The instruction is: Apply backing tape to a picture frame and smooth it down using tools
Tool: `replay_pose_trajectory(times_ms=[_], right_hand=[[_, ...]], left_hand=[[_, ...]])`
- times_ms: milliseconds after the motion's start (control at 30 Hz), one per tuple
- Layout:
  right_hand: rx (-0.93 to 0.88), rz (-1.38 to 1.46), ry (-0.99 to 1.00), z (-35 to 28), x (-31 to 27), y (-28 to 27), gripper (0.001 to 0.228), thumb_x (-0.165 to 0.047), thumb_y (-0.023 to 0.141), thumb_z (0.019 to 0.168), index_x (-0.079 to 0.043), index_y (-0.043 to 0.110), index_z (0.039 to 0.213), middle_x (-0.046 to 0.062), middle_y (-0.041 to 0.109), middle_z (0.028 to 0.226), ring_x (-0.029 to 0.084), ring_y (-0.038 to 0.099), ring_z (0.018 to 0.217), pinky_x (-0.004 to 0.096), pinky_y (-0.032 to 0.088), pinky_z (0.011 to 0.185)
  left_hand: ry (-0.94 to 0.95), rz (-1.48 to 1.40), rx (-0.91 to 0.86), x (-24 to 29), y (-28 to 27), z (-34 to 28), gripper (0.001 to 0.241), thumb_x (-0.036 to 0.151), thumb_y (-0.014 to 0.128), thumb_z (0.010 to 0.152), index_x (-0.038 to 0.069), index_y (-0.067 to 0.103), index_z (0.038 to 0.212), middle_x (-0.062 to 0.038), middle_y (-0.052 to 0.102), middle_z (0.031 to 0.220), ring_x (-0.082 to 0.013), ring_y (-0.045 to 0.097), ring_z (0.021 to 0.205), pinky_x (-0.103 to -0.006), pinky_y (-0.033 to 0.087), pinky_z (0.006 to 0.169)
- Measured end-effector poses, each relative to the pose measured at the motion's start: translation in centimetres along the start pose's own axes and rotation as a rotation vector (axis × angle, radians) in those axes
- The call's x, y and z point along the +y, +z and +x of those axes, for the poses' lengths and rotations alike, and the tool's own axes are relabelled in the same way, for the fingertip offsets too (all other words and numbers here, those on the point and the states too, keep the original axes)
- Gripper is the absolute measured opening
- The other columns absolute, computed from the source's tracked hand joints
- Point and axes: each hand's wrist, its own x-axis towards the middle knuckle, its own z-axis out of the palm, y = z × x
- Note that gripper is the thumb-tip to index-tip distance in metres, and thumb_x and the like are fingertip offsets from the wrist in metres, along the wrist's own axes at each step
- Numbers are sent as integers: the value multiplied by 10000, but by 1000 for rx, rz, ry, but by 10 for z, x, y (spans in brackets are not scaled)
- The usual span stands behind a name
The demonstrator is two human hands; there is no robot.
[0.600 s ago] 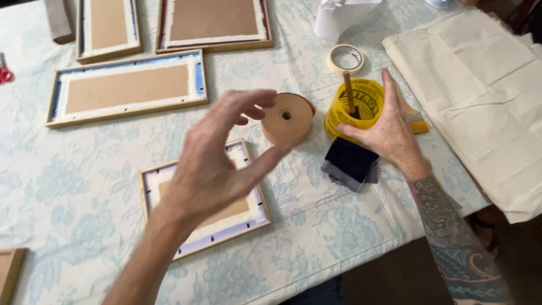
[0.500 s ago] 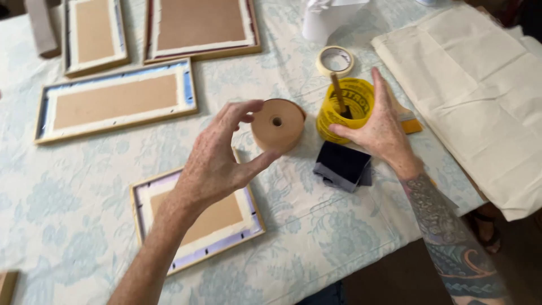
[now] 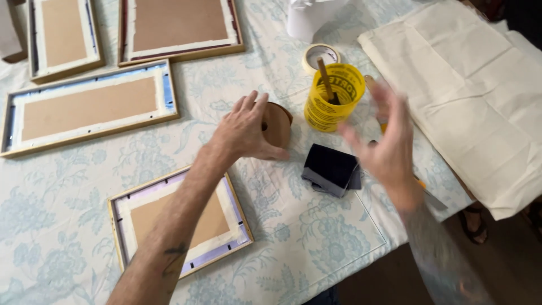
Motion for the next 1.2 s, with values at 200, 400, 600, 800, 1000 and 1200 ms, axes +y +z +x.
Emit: replay_pose_trajectory(times_ms=[200,400,600,800,1000,1200], right_hand=[[-528,-225,-250,-82,21,32,285,-344,707,886,-318,714,1169,-5,609,1399,226,544,1362,458,419,1078],[-440,-100,-135,-78,26,26,483,-349,830,804,-202,703,1246,56,611,1431,264,564,1372,426,465,1112],[-176,692,516,-83,-91,59,1157,-18,937,591,-149,300,1548,44,398,1522,277,497,1383,536,516,1074],[-247,488,243,-116,-107,79,986,-170,1002,559,-86,484,1394,67,567,1313,252,597,1221,457,514,1046],[-280,364,2,-110,-161,90,922,-142,1039,536,15,590,1326,122,669,1240,288,657,1161,466,514,1057],[-545,288,112,-107,-183,112,577,-103,969,645,39,714,1143,172,731,1055,346,723,988,563,536,916]], left_hand=[[-63,161,50,-9,33,47,1513,800,864,347,122,337,1592,-167,498,1482,-403,524,1328,-651,550,911],[-39,112,265,-6,35,29,1427,753,882,378,172,377,1580,-177,526,1374,-416,561,1251,-667,527,881],[9,-708,952,55,36,-99,1263,638,854,538,53,359,1543,-209,520,1217,-451,576,1225,-531,505,1057],[-171,-1217,1037,89,38,-226,1169,700,706,637,30,354,1527,-168,419,1299,-332,422,1332,-511,333,1200],[-425,-1689,731,17,56,-276,863,578,770,752,193,501,1476,-125,514,1460,-337,528,1389,-519,492,1108],[-356,-1886,711,-14,89,-293,651,528,586,994,57,559,1441,-180,561,1411,-291,573,1239,-445,630,892]])
